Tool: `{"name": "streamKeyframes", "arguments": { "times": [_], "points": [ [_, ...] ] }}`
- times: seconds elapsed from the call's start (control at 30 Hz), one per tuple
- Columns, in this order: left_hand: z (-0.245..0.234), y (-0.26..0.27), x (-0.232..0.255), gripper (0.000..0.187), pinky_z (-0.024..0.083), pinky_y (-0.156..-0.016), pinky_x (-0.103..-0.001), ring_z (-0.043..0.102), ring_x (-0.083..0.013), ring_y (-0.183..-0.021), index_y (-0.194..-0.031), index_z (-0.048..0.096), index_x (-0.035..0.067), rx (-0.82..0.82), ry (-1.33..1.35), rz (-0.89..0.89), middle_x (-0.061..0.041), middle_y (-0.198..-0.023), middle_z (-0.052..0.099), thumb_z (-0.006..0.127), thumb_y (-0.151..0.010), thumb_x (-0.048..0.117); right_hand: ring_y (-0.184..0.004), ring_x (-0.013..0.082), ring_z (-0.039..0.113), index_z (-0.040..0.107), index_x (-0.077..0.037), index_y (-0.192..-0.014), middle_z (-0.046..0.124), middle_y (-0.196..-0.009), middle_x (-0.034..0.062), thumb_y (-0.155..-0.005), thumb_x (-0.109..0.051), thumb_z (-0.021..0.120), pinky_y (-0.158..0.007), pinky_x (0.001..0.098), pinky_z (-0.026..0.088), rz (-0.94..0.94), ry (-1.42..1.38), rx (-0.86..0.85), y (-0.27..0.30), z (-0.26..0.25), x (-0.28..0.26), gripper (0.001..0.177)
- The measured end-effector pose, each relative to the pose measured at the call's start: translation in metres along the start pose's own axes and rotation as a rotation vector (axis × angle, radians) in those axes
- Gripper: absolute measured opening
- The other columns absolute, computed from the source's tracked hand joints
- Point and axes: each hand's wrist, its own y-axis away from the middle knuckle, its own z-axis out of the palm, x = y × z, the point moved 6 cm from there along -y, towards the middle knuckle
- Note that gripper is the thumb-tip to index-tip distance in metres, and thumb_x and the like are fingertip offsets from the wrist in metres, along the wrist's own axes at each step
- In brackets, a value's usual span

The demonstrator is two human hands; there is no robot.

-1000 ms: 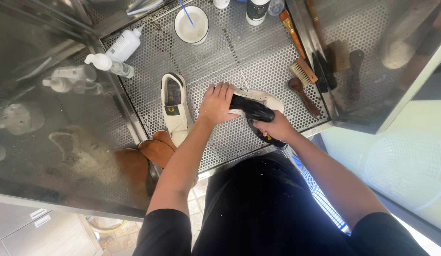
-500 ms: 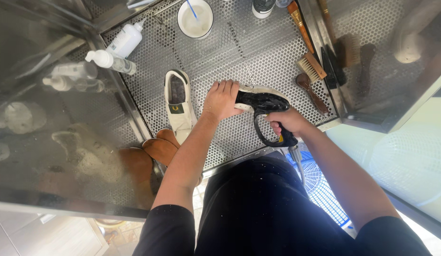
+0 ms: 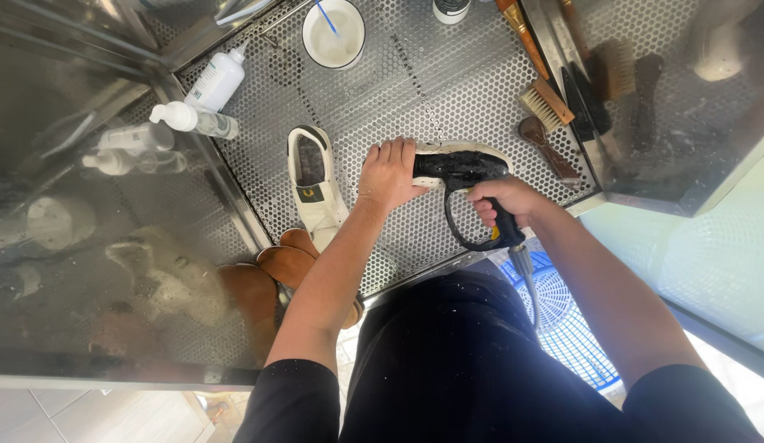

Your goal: The person washes white sneakers using a high-pressure water spray and a cloth in a metal sink station, then sprays and wipes down brown insoles.

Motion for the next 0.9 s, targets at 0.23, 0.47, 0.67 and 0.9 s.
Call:
{"name": "streamKeyframes", "arguments": {
  "times": [0.23,0.47,0.67,0.9],
  "points": [
    [-0.002,0.001,0.001,0.097,0.049,-0.096,-0.047,0.066,-0.0304,-0.103,-0.122,0.056,-0.001,0.037,-0.031,0.017,-0.018,-0.116,0.067,0.089,-0.059,0.065,-0.046,0.0130,0.046,0.049,-0.013,-0.064,0.046,-0.056,-0.0007,-0.088,-0.016,0.068,-0.049,0.0311,0.044,-0.078,0.005,-0.054,-0.001,0.009,0.010,0.031],
    [0.000,0.001,-0.001,0.099,0.049,-0.097,-0.045,0.066,-0.0302,-0.105,-0.124,0.057,-0.001,0.012,-0.009,0.010,-0.017,-0.117,0.067,0.089,-0.058,0.065,-0.048,0.0131,0.045,0.051,-0.012,-0.062,0.046,-0.056,-0.0008,-0.088,-0.015,0.067,-0.050,0.0318,0.042,-0.005,0.107,-0.005,0.004,0.001,-0.013,0.030],
    [-0.007,0.001,0.003,0.102,0.048,-0.098,-0.044,0.065,-0.0291,-0.107,-0.126,0.056,0.000,0.028,-0.013,0.018,-0.016,-0.120,0.067,0.091,-0.053,0.063,-0.050,0.0133,0.049,0.054,-0.012,-0.064,0.051,-0.057,-0.0008,-0.090,-0.017,0.070,-0.053,0.0329,0.045,-0.012,0.093,-0.072,0.004,0.000,-0.010,0.031],
    [-0.018,-0.013,-0.007,0.089,0.044,-0.101,-0.048,0.059,-0.0286,-0.121,-0.136,0.054,0.010,-0.284,0.191,-0.089,-0.013,-0.131,0.063,0.088,-0.060,0.040,-0.093,0.0226,0.075,0.078,-0.003,-0.094,0.083,-0.093,0.0111,-0.088,-0.030,0.073,-0.089,0.0396,0.052,-0.142,0.616,0.039,0.036,-0.004,-0.019,0.029]
  ]
}}
